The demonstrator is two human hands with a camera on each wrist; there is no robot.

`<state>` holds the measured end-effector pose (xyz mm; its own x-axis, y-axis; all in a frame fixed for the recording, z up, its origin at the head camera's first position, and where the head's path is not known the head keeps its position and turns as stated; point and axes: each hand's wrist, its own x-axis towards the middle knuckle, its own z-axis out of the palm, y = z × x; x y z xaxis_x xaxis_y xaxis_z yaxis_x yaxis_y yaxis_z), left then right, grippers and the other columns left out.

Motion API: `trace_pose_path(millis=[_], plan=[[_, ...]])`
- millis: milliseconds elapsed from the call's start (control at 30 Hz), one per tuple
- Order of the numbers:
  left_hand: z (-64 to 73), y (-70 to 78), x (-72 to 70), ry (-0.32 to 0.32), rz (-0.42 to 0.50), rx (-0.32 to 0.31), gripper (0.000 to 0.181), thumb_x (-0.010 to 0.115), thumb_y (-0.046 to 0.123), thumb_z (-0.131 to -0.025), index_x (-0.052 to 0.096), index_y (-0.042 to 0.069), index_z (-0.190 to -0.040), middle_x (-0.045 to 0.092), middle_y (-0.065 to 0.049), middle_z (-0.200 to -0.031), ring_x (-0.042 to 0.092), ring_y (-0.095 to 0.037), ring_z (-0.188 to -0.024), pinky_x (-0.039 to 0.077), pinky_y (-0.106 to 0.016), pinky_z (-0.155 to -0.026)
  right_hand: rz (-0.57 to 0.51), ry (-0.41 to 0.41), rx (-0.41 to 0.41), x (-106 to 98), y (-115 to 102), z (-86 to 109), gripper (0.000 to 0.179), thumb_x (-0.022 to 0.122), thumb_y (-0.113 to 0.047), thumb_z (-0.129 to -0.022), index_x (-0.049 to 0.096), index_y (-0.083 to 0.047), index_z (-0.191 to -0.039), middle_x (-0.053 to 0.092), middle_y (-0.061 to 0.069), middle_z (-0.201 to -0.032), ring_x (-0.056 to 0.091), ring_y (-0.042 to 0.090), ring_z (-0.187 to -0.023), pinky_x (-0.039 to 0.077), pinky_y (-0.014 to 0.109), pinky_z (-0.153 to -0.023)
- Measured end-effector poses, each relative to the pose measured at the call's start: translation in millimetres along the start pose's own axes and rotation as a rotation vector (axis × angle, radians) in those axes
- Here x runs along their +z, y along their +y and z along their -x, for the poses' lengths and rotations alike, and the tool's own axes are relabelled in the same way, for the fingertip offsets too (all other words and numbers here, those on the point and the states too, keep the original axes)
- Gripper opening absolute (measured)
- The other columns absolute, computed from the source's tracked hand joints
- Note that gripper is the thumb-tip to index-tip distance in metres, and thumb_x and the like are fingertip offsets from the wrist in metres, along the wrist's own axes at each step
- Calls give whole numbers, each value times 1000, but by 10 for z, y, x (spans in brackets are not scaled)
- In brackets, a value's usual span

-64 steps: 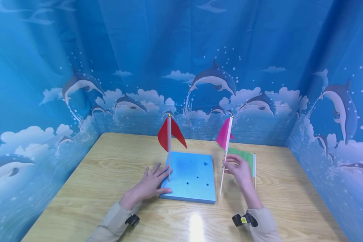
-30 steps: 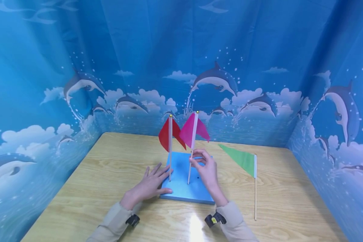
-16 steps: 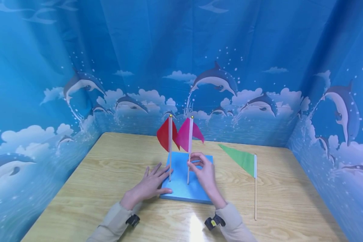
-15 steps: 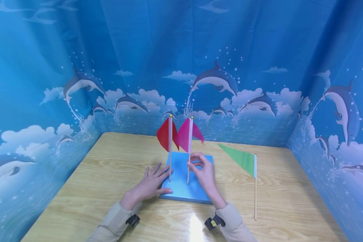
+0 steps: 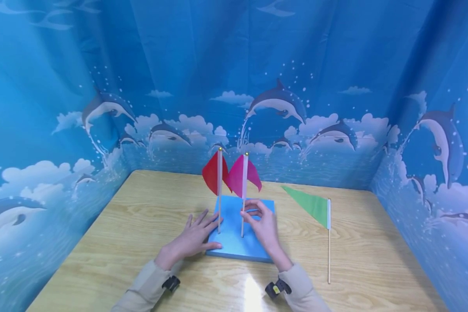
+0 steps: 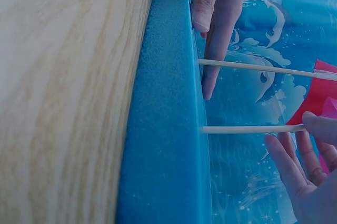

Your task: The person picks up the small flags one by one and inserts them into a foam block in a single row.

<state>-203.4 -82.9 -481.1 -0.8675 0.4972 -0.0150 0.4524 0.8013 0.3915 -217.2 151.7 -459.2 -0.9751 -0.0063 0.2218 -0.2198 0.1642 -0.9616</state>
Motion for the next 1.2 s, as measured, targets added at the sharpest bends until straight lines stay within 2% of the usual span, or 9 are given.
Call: trace_pose_path(millis=[167,333,500,667,967,1200], plan=[[-3,6,-7,-2,5,2,80,68,56,-91,44,14,-154,31,-9,-165,15,-43,-153,9,-75,-116,2,-1,11,-19,-2,2,28,74,-4,-92,67,0,-118,69,25,-115,72,19,-89,62,31,-75],[-3,9,-15,-2,3,6,80,67,56,-91,44,13,-154,31,-9,-165,15,-43,-153,9,-75,-116,9,0,1,-31,-27,5,28,75,-5,-91,67,-2,-118,71,21,-113,72,14,-86,63,34,-76],[-1,10,-18,-5,-2,8,80,67,56,-91,44,14,-154,31,-9,-165,15,-43,-153,10,-75,-115,16,-7,-19,-44,-36,11,28,74,-7,-93,67,-1,-120,71,20,-110,73,17,-86,62,39,-76],[5,12,-19,-3,-11,8,80,68,56,-91,43,15,-155,31,-9,-165,16,-43,-153,11,-75,-115,21,0,-36,-45,-41,12,26,74,-9,-93,69,-1,-118,71,20,-107,73,21,-84,63,37,-72],[14,20,-21,-4,-6,7,79,67,56,-92,44,14,-154,31,-9,-165,15,-43,-153,10,-74,-116,34,8,-24,-37,-45,17,29,76,-10,-91,69,0,-117,72,18,-108,73,17,-83,63,39,-73],[11,14,-13,-2,-6,6,80,67,56,-91,43,14,-155,31,-9,-165,15,-43,-153,10,-74,-116,30,11,-21,-43,-50,27,29,76,-10,-91,70,-2,-118,72,18,-110,72,13,-83,63,33,-73]])
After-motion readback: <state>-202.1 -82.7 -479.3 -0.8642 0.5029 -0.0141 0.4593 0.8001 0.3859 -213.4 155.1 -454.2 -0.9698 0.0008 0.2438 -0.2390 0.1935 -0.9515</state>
